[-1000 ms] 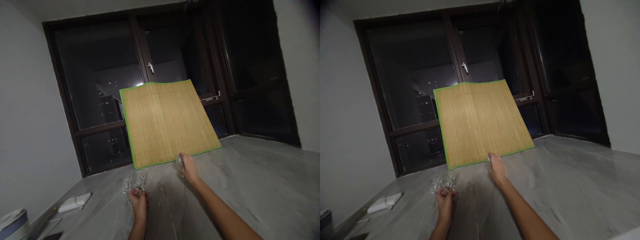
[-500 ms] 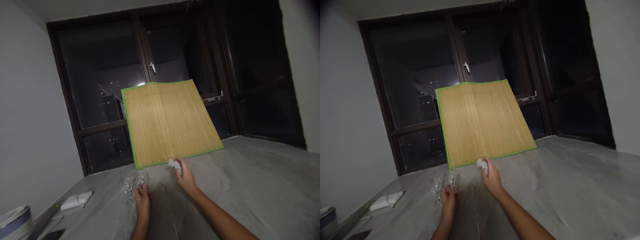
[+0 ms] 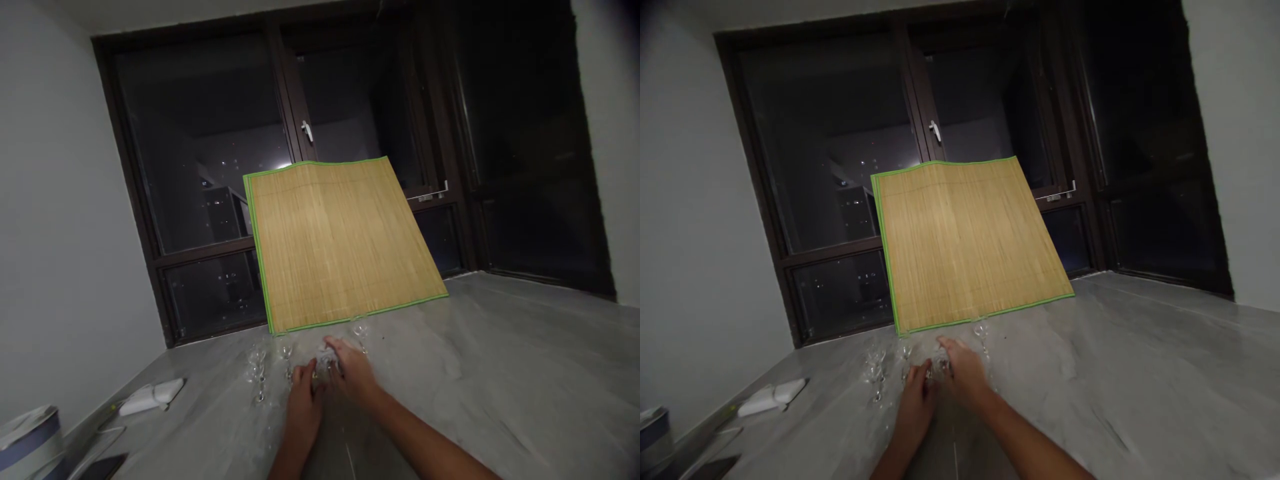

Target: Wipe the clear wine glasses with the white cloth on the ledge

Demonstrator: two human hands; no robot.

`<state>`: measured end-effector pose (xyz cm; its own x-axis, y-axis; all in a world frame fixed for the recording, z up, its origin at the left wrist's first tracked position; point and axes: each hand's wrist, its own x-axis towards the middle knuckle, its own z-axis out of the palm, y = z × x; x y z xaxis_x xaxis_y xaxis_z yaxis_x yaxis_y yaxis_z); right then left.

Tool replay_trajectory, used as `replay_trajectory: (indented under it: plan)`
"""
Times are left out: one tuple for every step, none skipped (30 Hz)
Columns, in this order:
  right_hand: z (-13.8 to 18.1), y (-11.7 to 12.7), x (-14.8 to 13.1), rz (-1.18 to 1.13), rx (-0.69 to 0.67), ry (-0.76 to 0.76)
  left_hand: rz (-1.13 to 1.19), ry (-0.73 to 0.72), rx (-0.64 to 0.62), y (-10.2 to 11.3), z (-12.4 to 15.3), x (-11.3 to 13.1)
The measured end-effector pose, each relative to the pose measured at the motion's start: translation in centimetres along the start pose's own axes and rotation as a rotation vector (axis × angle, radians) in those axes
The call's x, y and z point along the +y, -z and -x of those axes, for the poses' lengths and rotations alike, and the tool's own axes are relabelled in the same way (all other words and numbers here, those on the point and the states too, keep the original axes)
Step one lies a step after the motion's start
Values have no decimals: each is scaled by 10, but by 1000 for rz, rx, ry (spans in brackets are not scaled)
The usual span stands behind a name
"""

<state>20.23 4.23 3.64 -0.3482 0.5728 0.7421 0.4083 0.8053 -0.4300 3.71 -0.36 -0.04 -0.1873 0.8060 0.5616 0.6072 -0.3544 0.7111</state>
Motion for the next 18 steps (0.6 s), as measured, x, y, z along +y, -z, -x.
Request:
replay_trajectory:
  plan:
    - [-3,4,6,7,49,-39,-10,-4,-1,0,0,1]
    - [-5,7,12,-1,93,-80,-18,-9,7,0,0,2]
    - [-6,9,16,-21,125,-118,-24,-15,21,1,0,2]
    - [-6,9,20,-54,142,-151,-28,-21,38,1,0,1]
    - [-5,7,23,-98,149,-174,-29,-23,55,2,0,0]
    - [-4,3,24,-149,144,-185,-27,-19,73,2,-1,-1]
    - [-3,-1,24,-203,131,-182,-24,-11,91,3,-1,-2]
    - [-2,-5,24,-257,115,-171,-21,0,104,4,-1,-4]
    - [-1,-10,23,-307,98,-158,-21,12,112,5,-1,-5]
    - [0,-14,23,-355,83,-150,-24,21,116,6,-1,-6]
    - [0,-17,22,-403,65,-150,-30,26,115,6,-1,-7]
    - [0,-19,22,-453,45,-164,-38,24,110,7,-1,-7]
    - [0,-19,22,-509,24,-196,-45,19,101,7,-1,-8]
    - [0,-19,22,-567,2,-238,-49,13,93,7,-1,-8]
    - [0,-18,22,-625,-18,-285,-49,6,87,7,-1,-8]
    - [-1,-16,23,-680,-34,-330,-45,3,81,7,-1,-8]
    - [-1,-14,23,-733,-46,-369,-34,1,73,7,-1,-9]
    - [-1,-11,23,-784,-54,-401,-18,-1,63,7,-1,-9]
